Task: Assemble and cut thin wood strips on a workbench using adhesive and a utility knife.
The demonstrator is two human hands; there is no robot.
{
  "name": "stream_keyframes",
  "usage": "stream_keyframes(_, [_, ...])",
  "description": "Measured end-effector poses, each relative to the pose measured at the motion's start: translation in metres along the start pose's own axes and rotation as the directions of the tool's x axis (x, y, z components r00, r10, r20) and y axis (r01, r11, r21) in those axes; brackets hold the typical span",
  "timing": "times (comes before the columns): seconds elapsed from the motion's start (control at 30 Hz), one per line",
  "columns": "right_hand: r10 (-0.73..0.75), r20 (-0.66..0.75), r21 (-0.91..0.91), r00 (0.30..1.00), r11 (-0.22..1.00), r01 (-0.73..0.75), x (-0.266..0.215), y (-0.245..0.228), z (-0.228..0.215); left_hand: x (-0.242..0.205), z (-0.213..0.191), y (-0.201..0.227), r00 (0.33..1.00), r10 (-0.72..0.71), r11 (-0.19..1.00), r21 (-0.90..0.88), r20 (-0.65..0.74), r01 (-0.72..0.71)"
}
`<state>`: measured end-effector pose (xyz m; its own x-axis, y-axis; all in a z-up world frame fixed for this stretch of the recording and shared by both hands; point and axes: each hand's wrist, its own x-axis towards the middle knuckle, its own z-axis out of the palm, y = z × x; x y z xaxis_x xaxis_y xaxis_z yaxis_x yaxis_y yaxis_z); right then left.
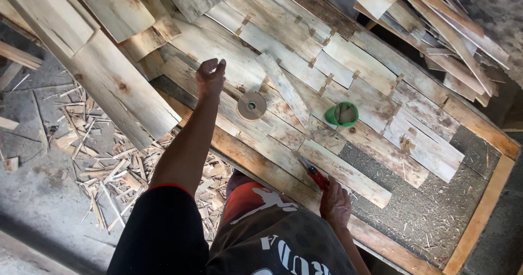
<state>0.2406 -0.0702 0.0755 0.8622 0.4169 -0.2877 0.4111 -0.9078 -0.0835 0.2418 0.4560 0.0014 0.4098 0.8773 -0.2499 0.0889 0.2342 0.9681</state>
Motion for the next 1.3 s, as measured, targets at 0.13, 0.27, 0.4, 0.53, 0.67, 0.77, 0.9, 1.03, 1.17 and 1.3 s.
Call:
stream_keyframes(0.13, [0.106, 0.057, -0.027, 0.993, 0.994, -0.105, 0.008, -0.01, 0.005, 0.06, 0.011, 0.018, 0.995, -0.072, 0.994, -0.087, -0.064, 0.067])
stream_keyframes(0.27, [0.216, 0.125, -0.062, 0.968, 0.976, -0.209, 0.01, -0.025, -0.005, 0.098, 0.015, 0.046, 0.985, -0.093, 0.995, 0.012, -0.145, 0.095])
stream_keyframes(0.4, [0.261, 0.154, -0.083, 0.953, 0.965, -0.25, 0.015, -0.027, -0.003, 0.159, 0.014, 0.016, 0.977, 0.043, 0.957, 0.289, -0.21, 0.02])
stream_keyframes(0.53, [0.247, 0.131, -0.11, 0.96, 0.966, -0.234, 0.017, -0.033, -0.006, 0.186, 0.014, 0.007, 0.956, 0.079, 0.948, 0.318, -0.281, 0.015])
stream_keyframes(0.67, [0.261, 0.134, -0.116, 0.956, 0.962, -0.246, 0.021, -0.033, -0.004, 0.19, 0.015, 0.029, 0.958, 0.156, 0.83, 0.558, -0.24, 0.004])
stream_keyframes(0.77, [0.248, 0.122, -0.103, 0.961, 0.966, -0.236, 0.022, -0.027, 0.003, 0.21, 0.019, 0.013, 0.947, 0.133, 0.703, 0.701, -0.293, 0.118])
stream_keyframes(0.9, [0.225, 0.075, -0.077, 0.971, 0.973, -0.22, 0.028, -0.029, 0.004, 0.257, 0.021, -0.043, 0.891, 0.283, 0.471, 0.86, -0.355, 0.193])
stream_keyframes(1.03, [0.263, 0.112, -0.09, 0.958, 0.963, -0.253, 0.028, -0.038, -0.006, 0.21, 0.024, 0.048, 0.926, 0.004, 0.575, 0.759, -0.376, 0.305])
stream_keyframes(1.17, [0.23, 0.07, -0.069, 0.971, 0.972, -0.226, 0.031, -0.04, -0.007, 0.223, 0.025, 0.042, 0.914, -0.005, 0.583, 0.741, -0.406, 0.333])
stream_keyframes(1.3, [0.289, 0.111, -0.078, 0.951, 0.956, -0.281, 0.032, -0.043, -0.005, 0.235, 0.025, 0.033, 0.909, 0.012, 0.538, 0.769, -0.416, 0.345])
